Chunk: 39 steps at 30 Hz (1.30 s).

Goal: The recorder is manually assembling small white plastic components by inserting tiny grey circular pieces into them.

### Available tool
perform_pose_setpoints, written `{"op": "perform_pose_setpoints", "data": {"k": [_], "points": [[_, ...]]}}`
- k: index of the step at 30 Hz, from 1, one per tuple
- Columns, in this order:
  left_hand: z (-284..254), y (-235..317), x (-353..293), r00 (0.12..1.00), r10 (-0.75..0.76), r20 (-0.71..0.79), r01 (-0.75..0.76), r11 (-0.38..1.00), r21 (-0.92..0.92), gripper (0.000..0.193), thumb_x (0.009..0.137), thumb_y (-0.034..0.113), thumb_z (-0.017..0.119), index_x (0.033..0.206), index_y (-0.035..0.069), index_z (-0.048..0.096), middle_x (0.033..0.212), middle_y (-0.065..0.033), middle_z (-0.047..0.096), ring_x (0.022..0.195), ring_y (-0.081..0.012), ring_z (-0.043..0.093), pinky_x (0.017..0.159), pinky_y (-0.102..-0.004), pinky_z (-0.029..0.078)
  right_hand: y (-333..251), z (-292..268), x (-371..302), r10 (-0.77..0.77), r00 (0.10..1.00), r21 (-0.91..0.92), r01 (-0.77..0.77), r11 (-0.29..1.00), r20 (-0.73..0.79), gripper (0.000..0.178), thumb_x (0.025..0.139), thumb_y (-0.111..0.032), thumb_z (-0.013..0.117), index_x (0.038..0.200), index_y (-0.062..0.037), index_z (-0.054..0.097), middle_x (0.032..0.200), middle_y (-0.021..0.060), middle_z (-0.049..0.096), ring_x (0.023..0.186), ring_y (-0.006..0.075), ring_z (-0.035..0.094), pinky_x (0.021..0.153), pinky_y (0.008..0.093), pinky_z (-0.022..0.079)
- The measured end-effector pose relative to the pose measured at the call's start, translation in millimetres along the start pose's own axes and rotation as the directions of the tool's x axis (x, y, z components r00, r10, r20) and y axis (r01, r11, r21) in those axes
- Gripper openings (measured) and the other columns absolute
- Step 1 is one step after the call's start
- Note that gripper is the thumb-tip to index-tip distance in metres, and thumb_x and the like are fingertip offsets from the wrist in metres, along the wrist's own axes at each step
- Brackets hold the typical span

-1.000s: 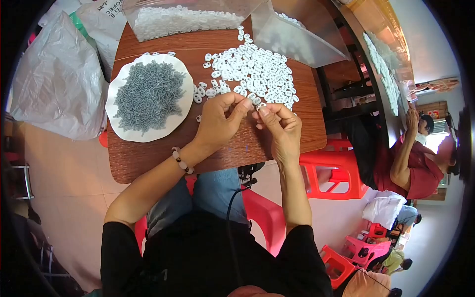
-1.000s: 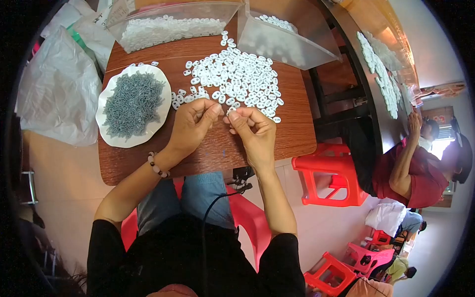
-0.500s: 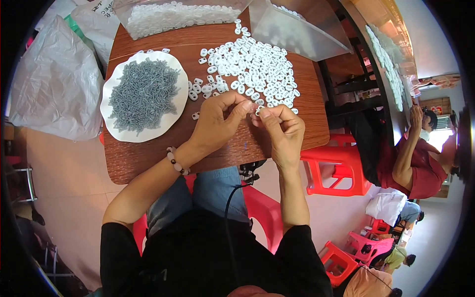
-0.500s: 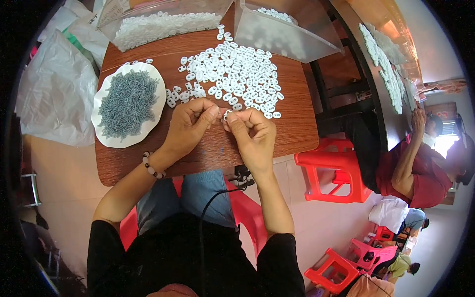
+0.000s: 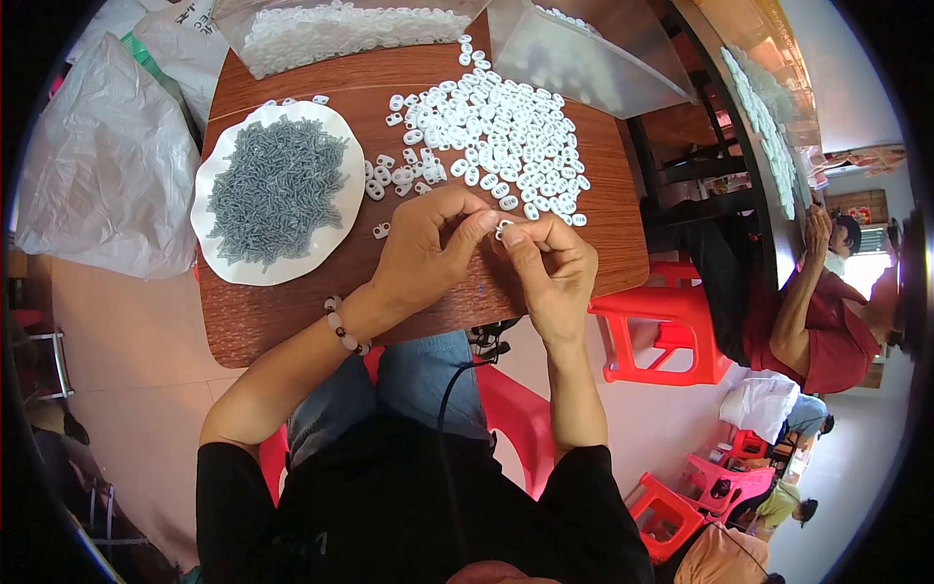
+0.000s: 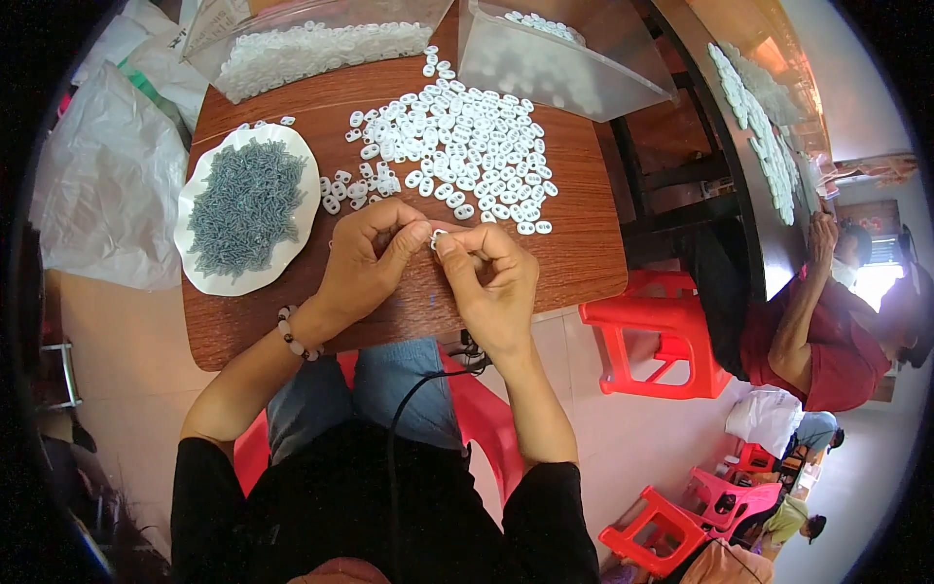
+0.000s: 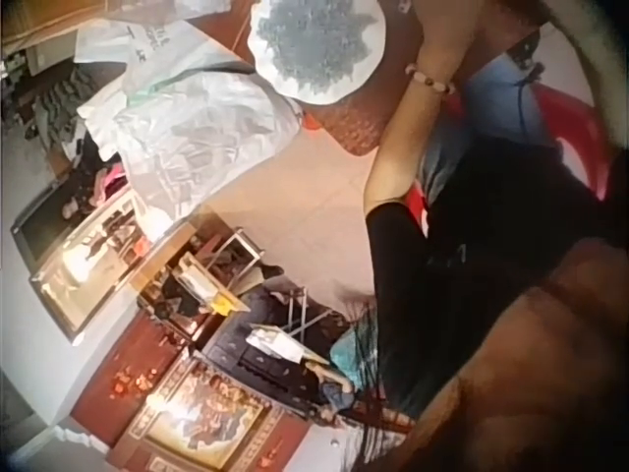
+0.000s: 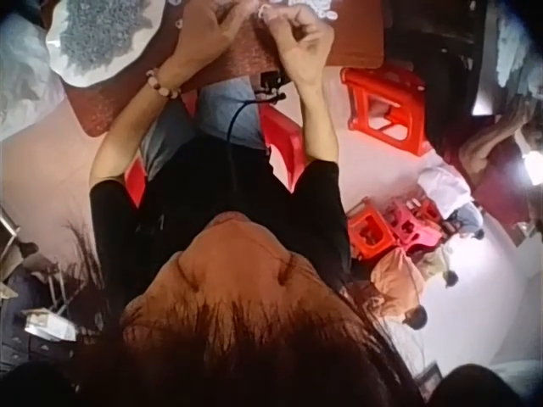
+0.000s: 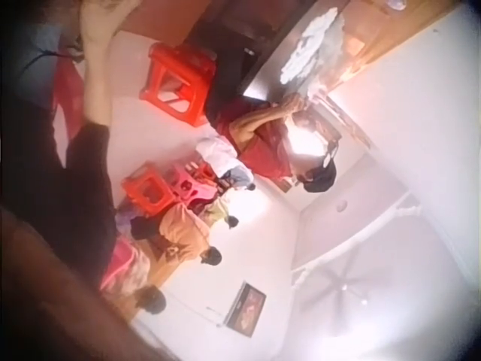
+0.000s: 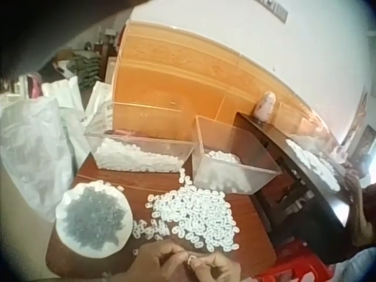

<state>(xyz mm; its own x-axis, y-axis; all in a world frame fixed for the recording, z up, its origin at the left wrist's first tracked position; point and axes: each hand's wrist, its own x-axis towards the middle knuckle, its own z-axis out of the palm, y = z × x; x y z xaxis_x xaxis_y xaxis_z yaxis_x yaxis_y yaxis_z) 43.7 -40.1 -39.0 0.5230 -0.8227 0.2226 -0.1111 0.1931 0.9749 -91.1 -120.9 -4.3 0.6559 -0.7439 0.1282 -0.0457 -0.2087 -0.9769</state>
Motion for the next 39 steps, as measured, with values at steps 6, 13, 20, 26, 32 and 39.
{"op": "perform_pose_setpoints", "data": {"k": [6,13,20,26,32,39], "points": [[1,-1,0,0.994,0.104,-0.028,-0.102,0.992,0.075,0.014,0.088,0.011,0.066,0.083,-0.001,0.063,0.071,-0.01,0.061,0.063,-0.0175,0.056,0.058,-0.0293,0.043,2,1,-2,0.017,1.0,0.006,-0.017,1.0,-0.015,0.009,0.092,-0.003,0.061,0.089,0.0035,0.066,0.082,0.0053,0.068,0.074,0.0057,0.058,0.07,0.0202,0.046],[2,-6,-2,0.987,0.153,-0.048,-0.147,0.983,0.108,0.011,0.089,0.007,0.065,0.083,-0.002,0.064,0.07,-0.0055,0.062,0.064,-0.0088,0.054,0.058,-0.0239,0.042,10,8,-5,0.013,0.999,0.042,-0.012,0.999,-0.033,0.008,0.092,-0.003,0.062,0.089,0.0034,0.065,0.083,0.0058,0.069,0.075,0.0066,0.06,0.071,0.0202,0.047],[3,-7,-5,0.991,0.107,-0.076,-0.096,0.987,0.132,0.012,0.089,0.007,0.065,0.082,-0.003,0.064,0.069,-0.0053,0.062,0.063,-0.0073,0.053,0.056,-0.024,0.042,13,15,-7,-0.012,0.996,-0.004,0.012,1.0,-0.092,0.009,0.092,-0.005,0.063,0.089,0.0037,0.066,0.083,0.0055,0.069,0.076,0.0067,0.061,0.072,0.0203,0.047],[2,-9,-7,0.993,0.089,-0.078,-0.076,0.985,0.153,0.014,0.09,0.009,0.065,0.084,-0.003,0.065,0.069,-0.0049,0.063,0.062,-0.0055,0.053,0.055,-0.0226,0.042,19,20,-7,-0.038,0.992,-0.03,0.035,0.999,-0.12,0.01,0.092,-0.005,0.063,0.088,0.0038,0.066,0.084,0.006,0.069,0.077,0.0071,0.061,0.072,0.0204,0.048],[6,-5,-5,0.998,-0.027,-0.057,0.024,0.998,-0.054,0.02,0.094,0.014,0.062,0.087,-0.004,0.067,0.071,-0.003,0.065,0.064,-0.0051,0.056,0.059,-0.0208,0.046,24,18,-4,0.013,0.988,0.109,0.004,0.994,-0.155,0.012,0.093,-0.006,0.062,0.088,0.0036,0.066,0.082,0.0072,0.069,0.073,0.0085,0.062,0.07,0.0213,0.05],[5,-5,-2,0.993,-0.112,-0.022,0.108,0.983,-0.146,0.026,0.097,0.019,0.059,0.089,-0.004,0.068,0.072,-0.0019,0.065,0.064,-0.0046,0.056,0.059,-0.0197,0.046,27,16,0,0.036,0.992,0.198,-0.012,0.98,-0.121,0.013,0.094,-0.007,0.06,0.09,0.0035,0.066,0.081,0.0092,0.069,0.073,0.0108,0.065,0.071,0.024,0.053]]}}
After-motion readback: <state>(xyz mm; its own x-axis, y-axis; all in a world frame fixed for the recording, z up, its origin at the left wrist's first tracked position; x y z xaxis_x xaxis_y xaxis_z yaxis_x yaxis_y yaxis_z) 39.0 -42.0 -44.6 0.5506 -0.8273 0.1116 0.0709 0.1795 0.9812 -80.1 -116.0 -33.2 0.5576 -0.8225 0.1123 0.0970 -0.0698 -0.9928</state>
